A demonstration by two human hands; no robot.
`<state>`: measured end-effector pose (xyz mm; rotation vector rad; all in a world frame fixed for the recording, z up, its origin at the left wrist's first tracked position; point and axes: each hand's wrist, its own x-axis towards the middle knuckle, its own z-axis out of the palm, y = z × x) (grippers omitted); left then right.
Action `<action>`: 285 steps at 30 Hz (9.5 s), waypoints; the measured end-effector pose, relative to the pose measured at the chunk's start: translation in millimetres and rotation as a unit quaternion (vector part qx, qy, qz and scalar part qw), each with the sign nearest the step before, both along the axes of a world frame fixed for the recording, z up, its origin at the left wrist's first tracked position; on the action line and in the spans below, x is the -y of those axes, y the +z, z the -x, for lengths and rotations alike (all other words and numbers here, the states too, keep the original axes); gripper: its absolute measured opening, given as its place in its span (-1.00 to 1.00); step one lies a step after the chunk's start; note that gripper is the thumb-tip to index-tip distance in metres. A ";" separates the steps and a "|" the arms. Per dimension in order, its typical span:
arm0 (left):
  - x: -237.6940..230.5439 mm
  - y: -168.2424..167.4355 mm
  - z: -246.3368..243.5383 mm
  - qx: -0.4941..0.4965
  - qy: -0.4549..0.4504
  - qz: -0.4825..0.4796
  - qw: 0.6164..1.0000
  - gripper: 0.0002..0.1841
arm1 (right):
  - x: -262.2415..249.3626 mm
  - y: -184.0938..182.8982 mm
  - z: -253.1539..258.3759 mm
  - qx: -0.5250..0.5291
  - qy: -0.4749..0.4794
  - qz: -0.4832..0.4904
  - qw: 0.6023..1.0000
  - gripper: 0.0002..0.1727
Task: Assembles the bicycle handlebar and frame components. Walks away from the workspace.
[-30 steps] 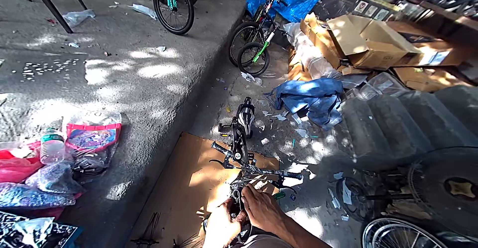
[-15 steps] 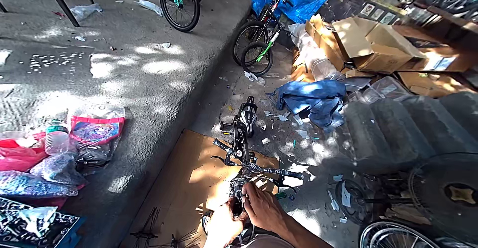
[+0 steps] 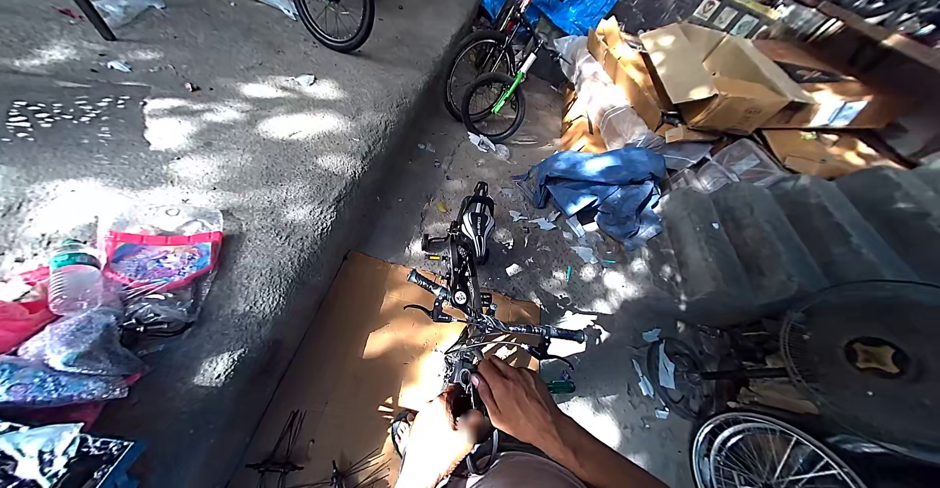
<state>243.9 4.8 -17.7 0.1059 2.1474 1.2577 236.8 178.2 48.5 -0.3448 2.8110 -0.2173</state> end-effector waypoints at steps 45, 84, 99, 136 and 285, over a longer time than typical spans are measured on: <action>-130.7 -134.9 30.2 0.185 0.057 0.034 0.980 -0.50 | -180.1 -89.1 133.6 0.199 -0.080 0.027 0.976 -0.57; -217.4 -184.9 16.9 -0.014 0.210 -0.039 0.977 -0.43 | -222.9 -104.0 148.3 0.231 0.017 0.018 0.973 -0.67; -221.0 -179.2 48.0 0.022 0.376 -0.281 0.883 -0.63 | -217.8 -138.3 155.7 0.247 0.038 0.078 0.965 -0.54; -180.2 -122.2 114.4 0.142 0.224 -0.033 0.964 -0.56 | -176.6 -162.0 159.2 0.111 -0.028 -0.006 0.993 -0.72; -157.4 -171.8 89.9 0.218 0.204 -0.338 0.893 -0.67 | -151.2 -120.2 211.9 0.377 0.193 -0.045 0.905 -0.69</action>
